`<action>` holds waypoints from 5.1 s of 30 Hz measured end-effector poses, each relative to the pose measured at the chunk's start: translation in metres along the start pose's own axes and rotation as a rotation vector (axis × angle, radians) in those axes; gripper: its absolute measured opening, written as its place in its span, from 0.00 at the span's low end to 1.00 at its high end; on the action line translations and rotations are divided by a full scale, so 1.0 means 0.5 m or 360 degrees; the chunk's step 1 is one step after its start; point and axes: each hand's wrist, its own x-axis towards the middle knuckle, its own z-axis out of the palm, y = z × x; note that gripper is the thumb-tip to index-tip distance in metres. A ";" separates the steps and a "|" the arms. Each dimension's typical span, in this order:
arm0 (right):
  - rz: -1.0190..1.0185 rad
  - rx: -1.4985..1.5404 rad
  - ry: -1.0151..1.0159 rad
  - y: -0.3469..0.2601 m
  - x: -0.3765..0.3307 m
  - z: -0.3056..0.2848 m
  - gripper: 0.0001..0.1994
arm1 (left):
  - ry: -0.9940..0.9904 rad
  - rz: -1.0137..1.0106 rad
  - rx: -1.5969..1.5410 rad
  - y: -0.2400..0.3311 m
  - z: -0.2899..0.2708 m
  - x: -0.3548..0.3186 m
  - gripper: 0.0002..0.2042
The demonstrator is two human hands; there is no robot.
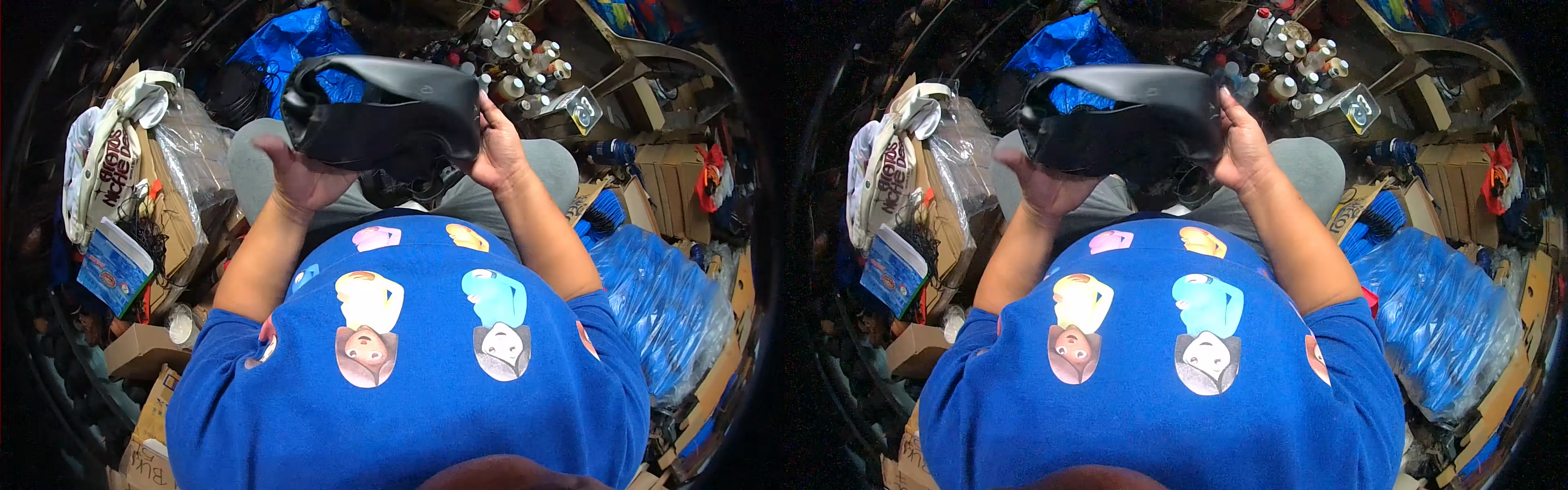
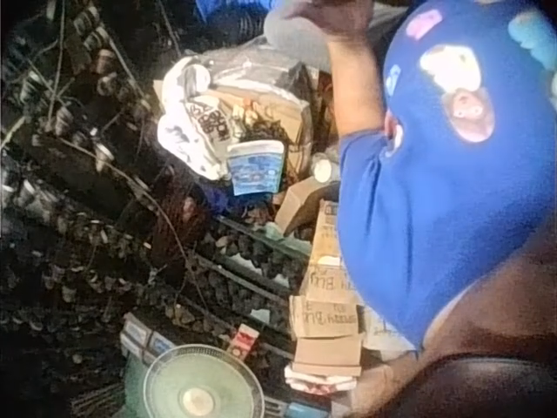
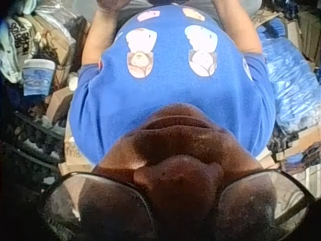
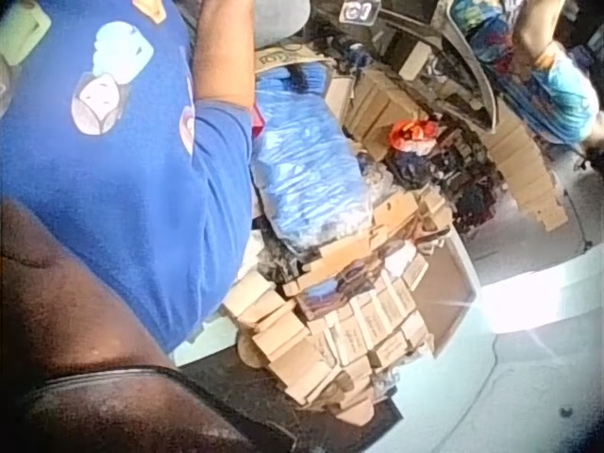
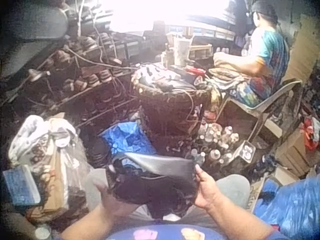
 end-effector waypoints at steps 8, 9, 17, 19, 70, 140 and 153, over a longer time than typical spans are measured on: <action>0.0019 0.0030 0.0169 0.044 0.047 0.052 0.23 | 0.0341 0.0096 0.1022 0.011 0.007 -0.033 0.28; 0.0016 0.0036 0.0165 0.046 0.056 0.057 0.23 | 0.0287 0.0184 0.0967 0.016 0.001 -0.030 0.27; 0.0097 -0.0526 0.0075 0.075 0.096 0.158 0.29 | 0.0042 0.0118 0.0591 0.065 0.002 -0.039 0.22; 0.0199 -0.0988 -0.0048 0.115 0.142 0.170 0.31 | 0.0175 0.0208 0.0831 0.109 0.030 -0.073 0.21; -0.0074 -0.0130 -0.0655 -0.138 0.068 -0.080 0.31 | 0.1391 0.0212 0.1853 0.267 -0.042 -0.195 0.23; -0.0619 -0.3210 -0.0679 0.161 0.242 0.327 0.16 | 0.0046 0.0389 0.3948 0.137 0.083 -0.157 0.17; 0.0504 -0.1009 -0.0803 0.126 0.270 0.212 0.19 | 0.0595 0.0051 0.3023 0.161 0.051 -0.204 0.16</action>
